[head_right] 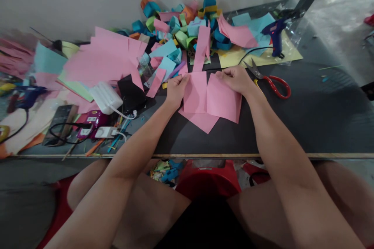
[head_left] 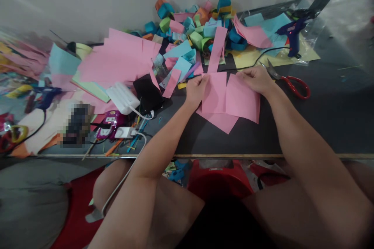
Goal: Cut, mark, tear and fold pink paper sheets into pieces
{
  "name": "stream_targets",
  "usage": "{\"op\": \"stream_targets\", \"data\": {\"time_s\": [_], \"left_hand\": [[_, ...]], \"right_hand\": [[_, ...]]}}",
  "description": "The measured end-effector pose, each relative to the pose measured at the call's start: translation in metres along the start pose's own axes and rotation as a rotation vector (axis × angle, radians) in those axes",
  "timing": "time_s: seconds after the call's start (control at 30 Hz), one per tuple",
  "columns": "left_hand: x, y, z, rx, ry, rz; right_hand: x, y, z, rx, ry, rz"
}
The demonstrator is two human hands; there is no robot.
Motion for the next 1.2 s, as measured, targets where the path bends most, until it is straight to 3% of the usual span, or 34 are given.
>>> {"op": "stream_targets", "data": {"time_s": [0.13, 0.27, 0.37, 0.47, 0.6, 0.7, 0.8, 0.93, 1.07, 1.2], "left_hand": [[0.002, 0.007, -0.002, 0.069, -0.037, -0.062], [-0.001, 0.018, -0.006, 0.157, -0.068, -0.169], [-0.004, 0.023, -0.007, 0.213, -0.053, -0.168], [-0.006, 0.024, -0.007, 0.268, -0.075, -0.182], [-0.011, 0.021, -0.008, 0.255, -0.071, -0.188], [-0.018, 0.021, -0.013, 0.231, -0.042, -0.195], [-0.024, 0.029, -0.019, 0.272, -0.023, -0.231], [-0.026, 0.047, -0.027, 0.337, -0.005, -0.254], [-0.023, 0.054, -0.031, 0.347, -0.034, -0.251], [-0.024, 0.056, -0.034, 0.302, -0.043, -0.267]], "right_hand": [[0.001, 0.01, 0.001, -0.005, -0.188, -0.083], [0.002, 0.02, 0.005, -0.067, -0.463, -0.381], [0.005, 0.016, 0.005, -0.061, -0.535, -0.515], [0.011, 0.002, 0.0, 0.028, -0.436, -0.401], [0.018, -0.01, -0.008, 0.325, -0.2, 0.02], [0.018, -0.014, -0.008, 0.418, -0.167, 0.228], [0.018, -0.006, -0.007, 0.449, -0.188, 0.268], [0.025, 0.019, -0.006, 0.589, -0.232, 0.269], [0.028, 0.032, -0.007, 0.689, -0.172, 0.218], [0.015, 0.015, -0.005, 0.559, -0.077, 0.134]]}}
Point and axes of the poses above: each hand's wrist, its own z-axis away from the middle knuckle, its own y-axis out of the back of the hand, x = y × z, the point moved 3 cm from there along -z, towards the middle knuckle, and after that the axes turned 7 degrees about -y, right-handed, at the moved point
